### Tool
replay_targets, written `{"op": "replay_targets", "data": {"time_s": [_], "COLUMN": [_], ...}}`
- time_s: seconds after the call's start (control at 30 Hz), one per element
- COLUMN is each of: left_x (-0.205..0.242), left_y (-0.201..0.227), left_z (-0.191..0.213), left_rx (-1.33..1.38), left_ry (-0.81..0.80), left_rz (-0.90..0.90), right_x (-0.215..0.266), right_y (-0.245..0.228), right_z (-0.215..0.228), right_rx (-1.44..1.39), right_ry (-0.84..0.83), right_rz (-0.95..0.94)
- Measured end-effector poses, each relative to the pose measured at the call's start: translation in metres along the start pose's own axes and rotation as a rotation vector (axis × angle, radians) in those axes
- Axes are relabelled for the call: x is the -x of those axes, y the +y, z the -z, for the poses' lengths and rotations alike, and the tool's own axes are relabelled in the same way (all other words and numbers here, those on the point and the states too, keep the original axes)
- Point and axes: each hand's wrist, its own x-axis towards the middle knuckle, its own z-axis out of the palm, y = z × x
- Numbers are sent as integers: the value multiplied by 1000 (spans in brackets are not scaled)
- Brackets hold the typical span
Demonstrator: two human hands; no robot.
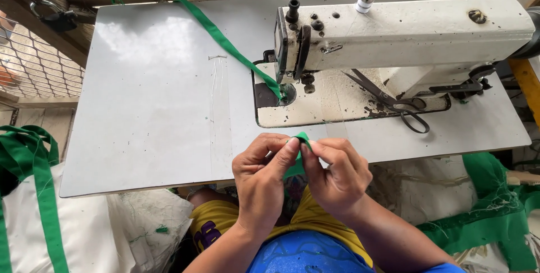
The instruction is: Folding and sewing green fabric straps using an industrial sewing machine
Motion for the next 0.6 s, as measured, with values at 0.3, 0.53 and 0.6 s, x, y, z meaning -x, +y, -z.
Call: {"op": "replay_targets", "data": {"time_s": [0.3,0.53,0.6], "left_x": [-20,-19,-21], "left_y": [19,21,15], "left_z": [33,39,36], "left_rx": [-531,-691,-749], "left_ry": [-127,-265,-190], "left_rz": [-199,-179,-303], "right_x": [-38,-47,-43], "right_y": [20,36,30], "right_z": [5,2,1], "right_rx": [-442,-555,-328], "right_ry": [-467,-608,-551], "right_rz": [-196,-251,-112]}}
